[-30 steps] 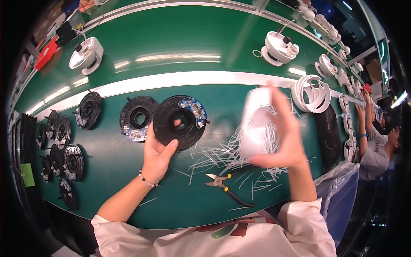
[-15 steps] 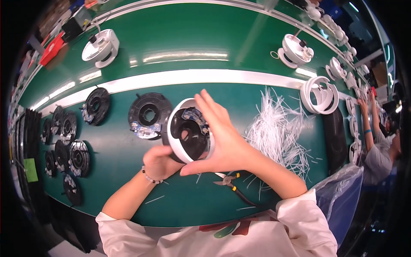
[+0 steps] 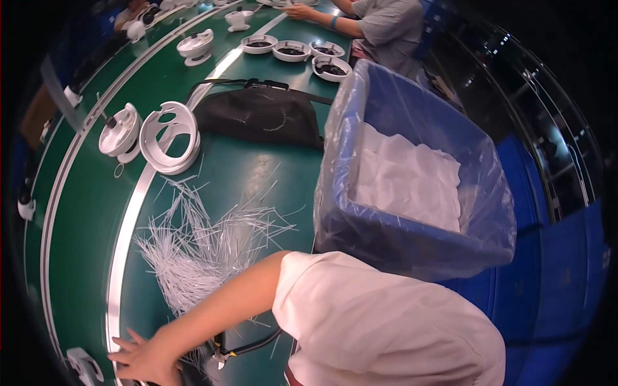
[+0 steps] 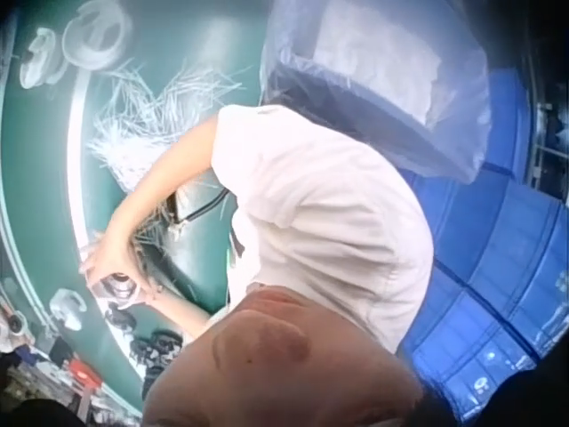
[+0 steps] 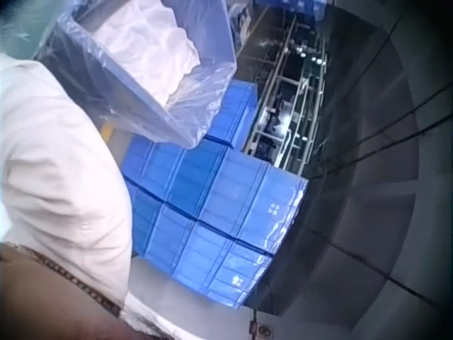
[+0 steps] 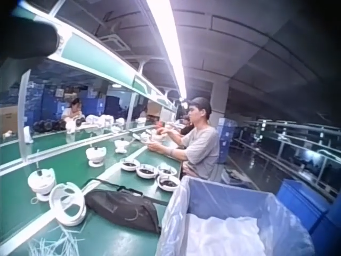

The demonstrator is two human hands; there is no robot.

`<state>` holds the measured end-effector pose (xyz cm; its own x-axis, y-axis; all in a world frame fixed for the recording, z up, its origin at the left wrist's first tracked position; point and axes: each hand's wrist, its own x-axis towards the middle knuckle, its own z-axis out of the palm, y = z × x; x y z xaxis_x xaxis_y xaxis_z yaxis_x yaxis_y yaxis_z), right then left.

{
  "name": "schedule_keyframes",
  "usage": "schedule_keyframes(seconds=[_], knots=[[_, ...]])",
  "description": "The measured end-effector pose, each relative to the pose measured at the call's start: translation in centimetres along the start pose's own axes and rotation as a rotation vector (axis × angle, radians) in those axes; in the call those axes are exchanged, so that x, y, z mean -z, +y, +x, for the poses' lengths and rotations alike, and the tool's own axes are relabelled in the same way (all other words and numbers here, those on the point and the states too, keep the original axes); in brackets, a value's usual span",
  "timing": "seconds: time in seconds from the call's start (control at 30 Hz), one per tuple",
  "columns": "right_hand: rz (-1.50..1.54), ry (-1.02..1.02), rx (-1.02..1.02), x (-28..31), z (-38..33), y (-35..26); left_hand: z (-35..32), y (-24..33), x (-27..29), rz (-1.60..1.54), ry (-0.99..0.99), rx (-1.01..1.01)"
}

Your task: Assembling components of dome-style security cameras on an assembly line.

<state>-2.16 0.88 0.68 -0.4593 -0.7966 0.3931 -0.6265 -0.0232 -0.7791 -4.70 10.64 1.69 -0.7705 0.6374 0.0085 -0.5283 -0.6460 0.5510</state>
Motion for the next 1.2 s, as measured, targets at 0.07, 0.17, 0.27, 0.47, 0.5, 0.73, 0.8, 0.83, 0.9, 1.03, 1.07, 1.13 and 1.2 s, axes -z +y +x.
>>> schedule_keyframes(seconds=[0.07,0.17,0.27,0.47,0.5,0.73,0.8,0.83,0.9,1.03,1.07,1.13,1.2], knots=[[-0.101,0.067,0.171,2.4,-1.0,-0.7,-1.6,1.0,0.5,0.039,0.116,-0.099],[-0.204,0.379,0.279,8.3,-7.8,0.2,-5.2,1.1,2.5,0.041,0.342,-0.291],[-0.264,0.344,0.178,11.3,-8.5,-1.9,-11.2,4.8,4.3,0.063,0.381,-0.512],[-0.247,0.22,0.123,12.5,-7.7,-2.5,-11.0,6.4,2.6,-0.067,0.259,-0.453],[-0.23,0.216,0.118,12.6,-7.9,-2.3,-10.8,6.2,2.7,-0.063,0.296,-0.451],[-0.429,0.265,0.007,11.0,-8.5,-1.6,-9.4,5.4,2.7,-0.108,0.347,-0.392],[-0.439,0.28,-0.016,11.1,-8.6,-1.2,-9.3,5.3,3.1,-0.121,0.326,-0.368],[-0.439,0.28,-0.017,11.1,-8.5,-1.2,-9.1,5.4,3.3,-0.128,0.3,-0.345],[-0.479,0.296,-0.067,11.2,-8.3,-1.2,-8.9,5.6,3.6,-0.125,0.227,-0.337],[-0.498,0.372,-0.045,10.9,-7.8,-0.6,-8.9,5.9,3.2,-0.076,0.216,-0.361],[-0.483,0.369,-0.071,10.6,-7.6,-0.7,-9.2,5.9,3.4,-0.028,0.253,-0.391],[-0.459,0.371,-0.093,9.8,-7.1,-0.7,-9.9,5.6,4.0,-0.001,0.234,-0.469],[-0.495,0.398,-0.098,9.5,-7.3,-0.9,-10.2,5.0,4.4,0.061,0.235,-0.516]])
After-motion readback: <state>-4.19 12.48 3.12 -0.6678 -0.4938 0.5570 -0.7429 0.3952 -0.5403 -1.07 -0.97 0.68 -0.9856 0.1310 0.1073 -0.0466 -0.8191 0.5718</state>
